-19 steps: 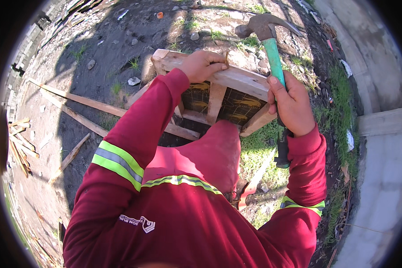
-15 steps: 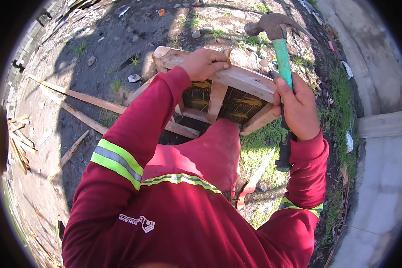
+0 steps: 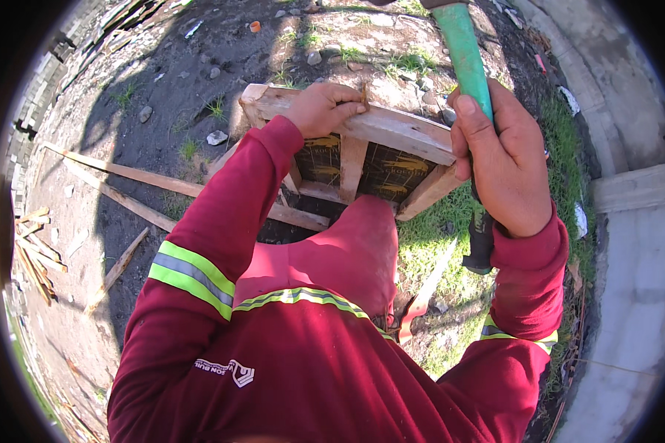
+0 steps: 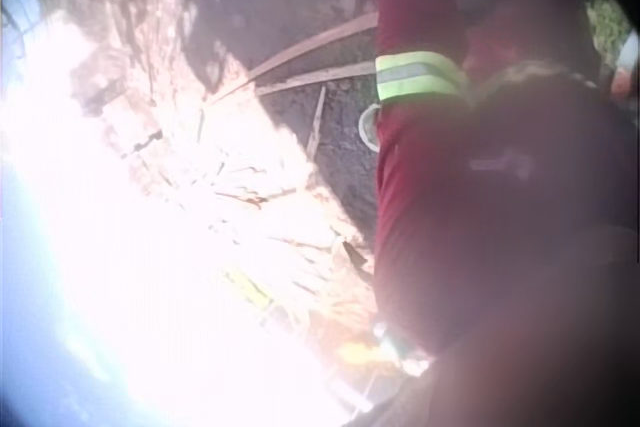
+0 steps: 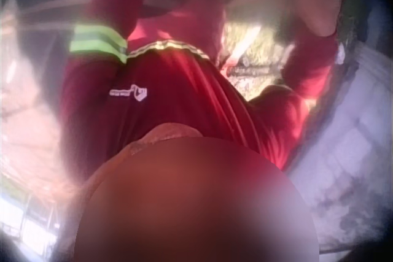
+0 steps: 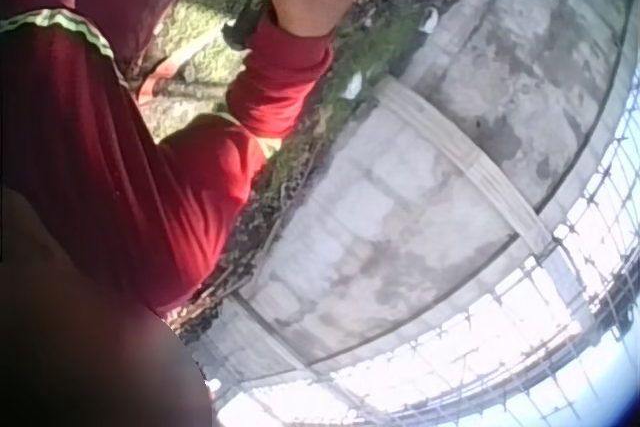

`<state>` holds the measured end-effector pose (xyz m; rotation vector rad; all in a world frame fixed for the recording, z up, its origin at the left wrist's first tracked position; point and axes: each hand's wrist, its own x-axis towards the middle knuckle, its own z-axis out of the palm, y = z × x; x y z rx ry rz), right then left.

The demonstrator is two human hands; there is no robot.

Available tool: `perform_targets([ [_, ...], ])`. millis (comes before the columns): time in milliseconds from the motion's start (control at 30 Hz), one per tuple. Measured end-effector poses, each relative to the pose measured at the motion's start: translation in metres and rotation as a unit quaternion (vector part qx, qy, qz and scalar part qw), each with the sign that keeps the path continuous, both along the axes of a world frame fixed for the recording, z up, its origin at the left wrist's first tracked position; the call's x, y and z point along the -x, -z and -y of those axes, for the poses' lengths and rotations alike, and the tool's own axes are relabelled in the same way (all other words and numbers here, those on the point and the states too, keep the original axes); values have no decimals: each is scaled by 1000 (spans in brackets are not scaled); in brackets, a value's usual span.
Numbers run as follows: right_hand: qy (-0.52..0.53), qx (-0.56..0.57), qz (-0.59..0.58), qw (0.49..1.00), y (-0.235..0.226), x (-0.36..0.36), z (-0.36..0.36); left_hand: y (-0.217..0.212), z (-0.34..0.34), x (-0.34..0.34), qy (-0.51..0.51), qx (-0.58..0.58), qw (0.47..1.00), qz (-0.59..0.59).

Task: The person saws a wooden plank to size, then assembles a rectangular wooden frame around a patterned tile. They use a hammer to drive nails into the frame, securing the pieces together. The completed frame is lifted and set aside.

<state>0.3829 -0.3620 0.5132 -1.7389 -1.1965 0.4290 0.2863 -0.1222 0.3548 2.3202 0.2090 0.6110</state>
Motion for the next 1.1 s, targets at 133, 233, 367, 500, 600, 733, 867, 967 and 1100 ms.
perform_targets([
  [133,9,-81,52,995,9,5,-6,2,-2,-2,-2,1,1000,-29],
  [233,-22,111,153,982,11,4,-13,3,-1,-1,-7,-1,999,-31],
  [367,10,187,26,982,-4,4,-11,2,1,0,-6,-43,999,4],
  [500,5,-135,-33,990,-11,11,-6,1,2,2,-8,-25,999,-30],
  [600,12,-120,10,993,1,15,-10,1,2,2,0,-17,999,-27],
  [733,-33,202,161,965,8,11,-11,1,2,3,10,-34,999,-15],
  [867,-2,42,-58,997,3,8,-5,0,2,3,15,-54,998,1],
  [967,-2,-68,-37,997,9,7,-7,-2,3,4,-2,-43,999,-17],
  [1100,-13,230,-87,969,28,-1,-7,-1,3,4,22,-19,1000,-12],
])
